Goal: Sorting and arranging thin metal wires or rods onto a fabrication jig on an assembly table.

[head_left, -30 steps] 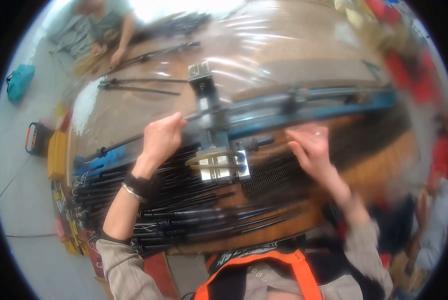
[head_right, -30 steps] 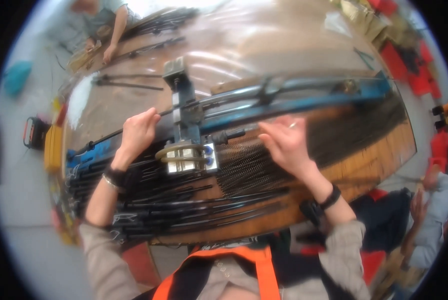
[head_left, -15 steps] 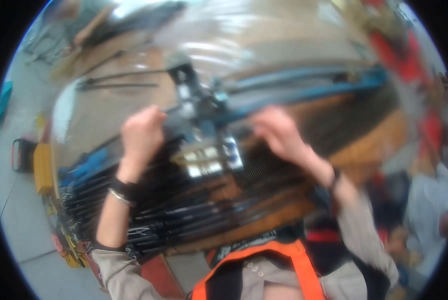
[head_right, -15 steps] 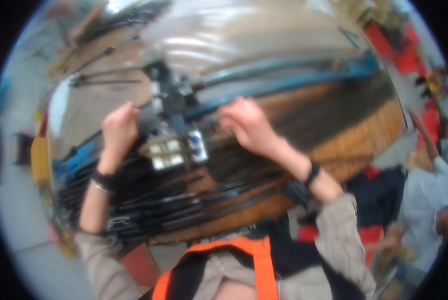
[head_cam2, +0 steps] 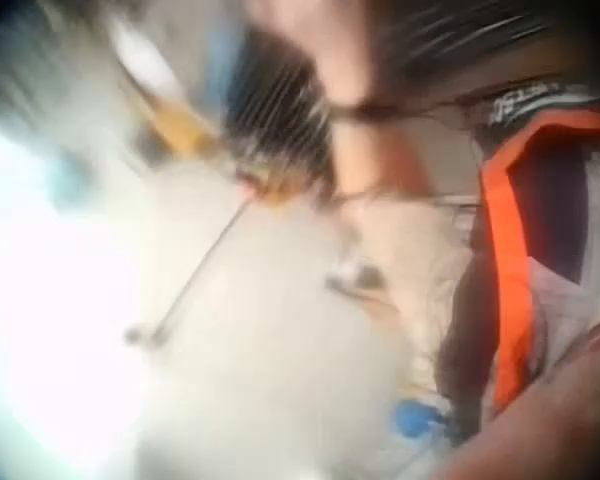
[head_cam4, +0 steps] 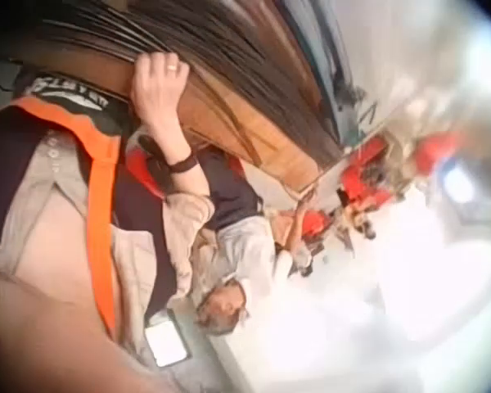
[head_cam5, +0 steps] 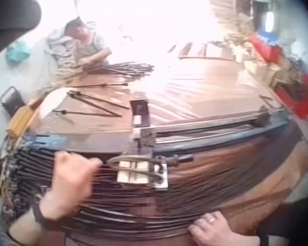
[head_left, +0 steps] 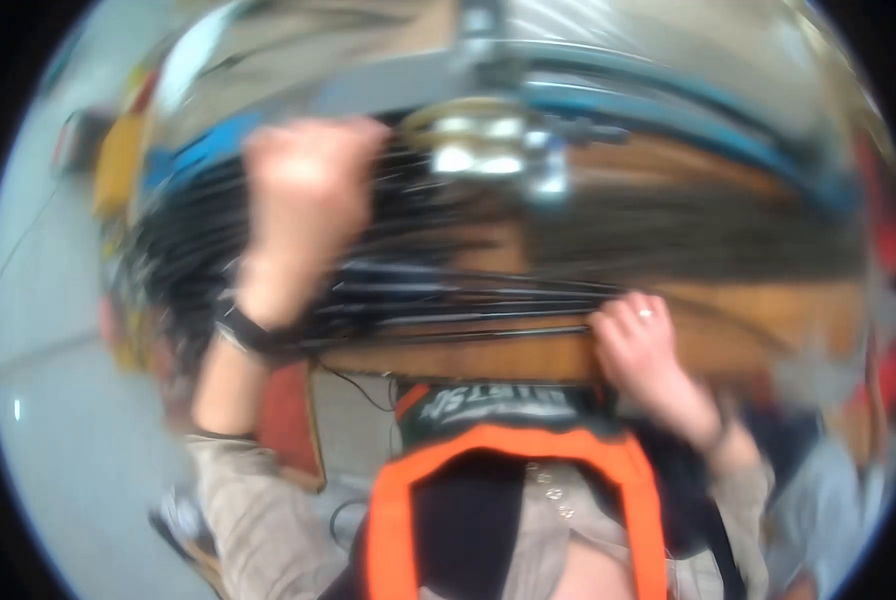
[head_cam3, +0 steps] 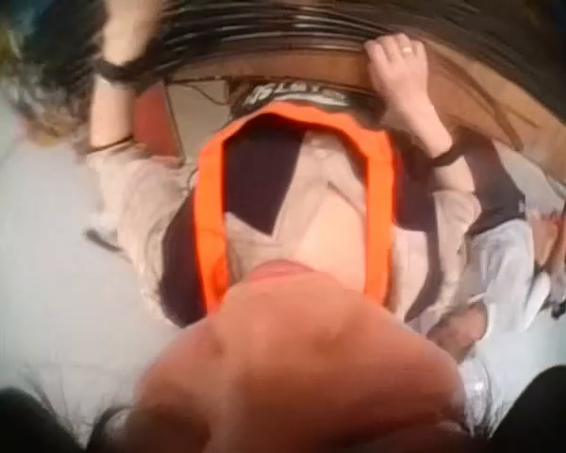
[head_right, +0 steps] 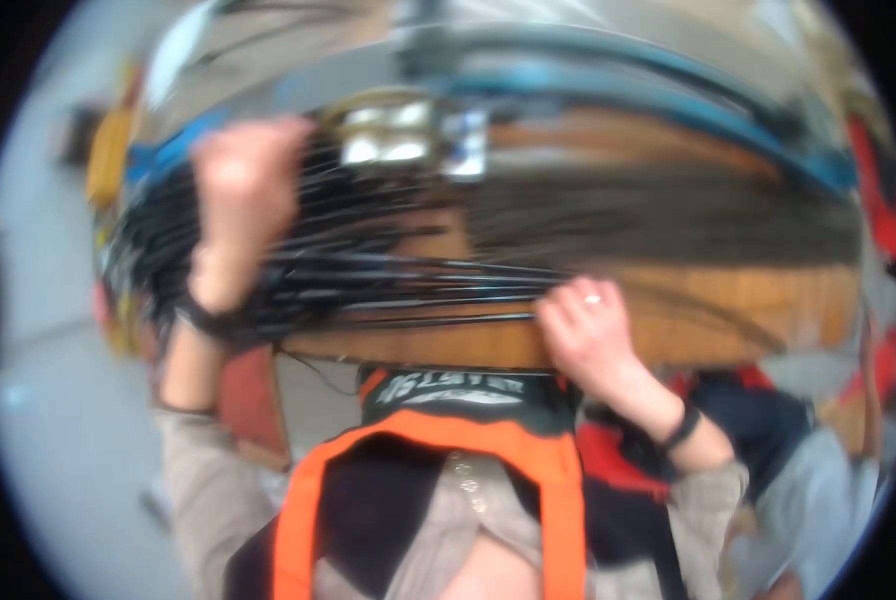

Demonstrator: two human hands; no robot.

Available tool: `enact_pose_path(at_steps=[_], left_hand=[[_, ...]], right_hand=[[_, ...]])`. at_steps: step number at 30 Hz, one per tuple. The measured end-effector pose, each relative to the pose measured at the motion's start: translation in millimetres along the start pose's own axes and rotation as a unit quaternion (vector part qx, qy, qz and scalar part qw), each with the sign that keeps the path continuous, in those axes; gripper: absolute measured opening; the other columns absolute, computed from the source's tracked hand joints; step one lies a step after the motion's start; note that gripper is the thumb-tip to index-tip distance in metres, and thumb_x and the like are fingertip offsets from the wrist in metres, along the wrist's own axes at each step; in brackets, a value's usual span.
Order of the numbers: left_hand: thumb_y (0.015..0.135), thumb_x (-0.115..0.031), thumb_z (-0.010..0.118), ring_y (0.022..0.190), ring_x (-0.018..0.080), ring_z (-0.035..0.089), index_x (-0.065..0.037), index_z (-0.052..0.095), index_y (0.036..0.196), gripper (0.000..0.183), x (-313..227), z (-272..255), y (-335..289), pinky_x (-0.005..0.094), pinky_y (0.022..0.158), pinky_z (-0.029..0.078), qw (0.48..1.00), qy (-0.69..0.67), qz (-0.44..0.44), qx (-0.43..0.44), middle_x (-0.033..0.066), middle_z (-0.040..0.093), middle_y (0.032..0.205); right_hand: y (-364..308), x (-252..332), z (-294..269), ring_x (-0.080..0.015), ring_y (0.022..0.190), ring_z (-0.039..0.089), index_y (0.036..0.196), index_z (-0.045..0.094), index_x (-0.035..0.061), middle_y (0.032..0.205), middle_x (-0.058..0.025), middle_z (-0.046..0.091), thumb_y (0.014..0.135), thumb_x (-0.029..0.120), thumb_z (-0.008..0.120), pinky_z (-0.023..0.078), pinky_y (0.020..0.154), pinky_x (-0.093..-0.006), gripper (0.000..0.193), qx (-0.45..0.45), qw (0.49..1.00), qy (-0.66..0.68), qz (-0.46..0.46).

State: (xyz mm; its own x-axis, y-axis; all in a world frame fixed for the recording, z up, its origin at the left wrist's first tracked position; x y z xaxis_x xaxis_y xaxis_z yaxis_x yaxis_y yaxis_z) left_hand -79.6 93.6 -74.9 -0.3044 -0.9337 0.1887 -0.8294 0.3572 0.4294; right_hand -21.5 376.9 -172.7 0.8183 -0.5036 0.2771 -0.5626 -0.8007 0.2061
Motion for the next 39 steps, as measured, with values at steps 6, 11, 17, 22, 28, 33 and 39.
enact_pose_path(at_steps=[6,11,17,22,28,33,39], left_hand=[[0.074,-0.005,0.063,0.077,0.0240,0.062,-0.004,0.064,0.109,0.035,-170.2,-2.0,-52.4,0.0369,0.069,0.052,0.946,-0.318,-0.066,0.003,0.0068,0.062,0.083],[0.077,-0.004,0.062,0.073,0.0226,0.062,-0.007,0.064,0.112,0.036,-162.8,-4.6,-14.4,0.0338,0.059,0.053,0.964,-0.256,-0.003,0.078,0.0062,0.059,0.081],[0.078,0.005,0.059,0.071,0.0268,0.059,-0.008,0.059,0.129,0.052,-141.9,-15.0,19.9,0.0383,0.063,0.052,0.973,-0.191,0.070,0.107,0.0109,0.056,0.082],[0.088,0.004,0.056,0.079,0.0321,0.062,-0.005,0.057,0.131,0.044,-112.6,-43.9,47.8,0.0390,0.068,0.052,0.957,-0.272,0.040,0.094,0.0168,0.061,0.091],[0.095,-0.001,0.054,0.090,0.0363,0.064,0.001,0.059,0.124,0.029,27.9,-102.3,49.8,0.0386,0.081,0.050,0.986,-0.108,-0.127,-0.030,0.0220,0.065,0.101],[0.097,-0.004,0.056,0.088,0.0357,0.064,0.003,0.061,0.118,0.023,68.3,-146.9,42.1,0.0379,0.081,0.050,0.985,-0.053,-0.141,-0.087,0.0224,0.066,0.097],[0.095,-0.004,0.058,0.084,0.0356,0.064,0.004,0.062,0.113,0.020,103.0,-141.4,-5.7,0.0374,0.078,0.050,0.970,-0.089,-0.210,-0.086,0.0223,0.066,0.094]], right_hand=[[23.5,-10.0,-3.2,-0.0290,0.080,0.059,0.083,0.060,0.0070,0.081,-0.0094,0.058,0.060,0.003,0.070,0.048,0.069,-0.0421,0.026,-0.099,0.989,0.106,0.037],[35.5,-25.8,-65.9,-0.0263,0.074,0.061,0.091,0.064,0.0087,0.080,-0.0082,0.061,0.068,0.014,0.080,0.049,0.058,-0.0352,0.029,-0.247,0.968,0.001,-0.046],[-14.5,-88.7,-88.2,-0.0197,0.060,0.059,0.100,0.065,0.0098,0.069,-0.0043,0.059,0.082,0.039,0.075,0.049,0.051,-0.0306,0.036,-0.332,0.937,-0.082,0.069],[-34.7,-103.6,-109.4,-0.0200,0.061,0.060,0.108,0.064,0.0097,0.075,-0.0066,0.060,0.088,0.039,0.070,0.049,0.052,-0.0323,0.035,-0.407,0.911,-0.021,0.068],[-17.7,-150.7,-96.5,-0.0235,0.070,0.066,0.108,0.066,0.0085,0.085,-0.0107,0.067,0.095,0.018,0.062,0.053,0.061,-0.0357,0.016,-0.386,0.906,-0.056,0.167],[110.9,-146.2,-67.8,-0.0183,0.076,0.069,0.107,0.067,0.0080,0.084,-0.0085,0.070,0.095,0.019,0.062,0.055,0.064,-0.0303,0.017,-0.273,0.926,0.219,0.141],[257.7,-68.1,-89.1,-0.0141,0.072,0.063,0.087,0.074,0.0110,0.080,-0.0038,0.070,0.092,0.026,0.067,0.045,0.078,-0.0332,0.017,-0.292,0.931,0.192,-0.103]])
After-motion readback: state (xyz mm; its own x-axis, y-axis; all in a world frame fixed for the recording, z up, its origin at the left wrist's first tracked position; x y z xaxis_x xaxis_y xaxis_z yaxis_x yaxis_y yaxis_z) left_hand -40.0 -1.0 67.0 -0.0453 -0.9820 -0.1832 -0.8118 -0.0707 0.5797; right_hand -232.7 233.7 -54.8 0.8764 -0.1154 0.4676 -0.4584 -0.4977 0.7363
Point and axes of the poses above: each hand's wrist, its own y-axis towards the middle knuckle, its own z-axis out of the palm, x = y × z, the point moved 8 cm from there along y, towards the middle knuckle
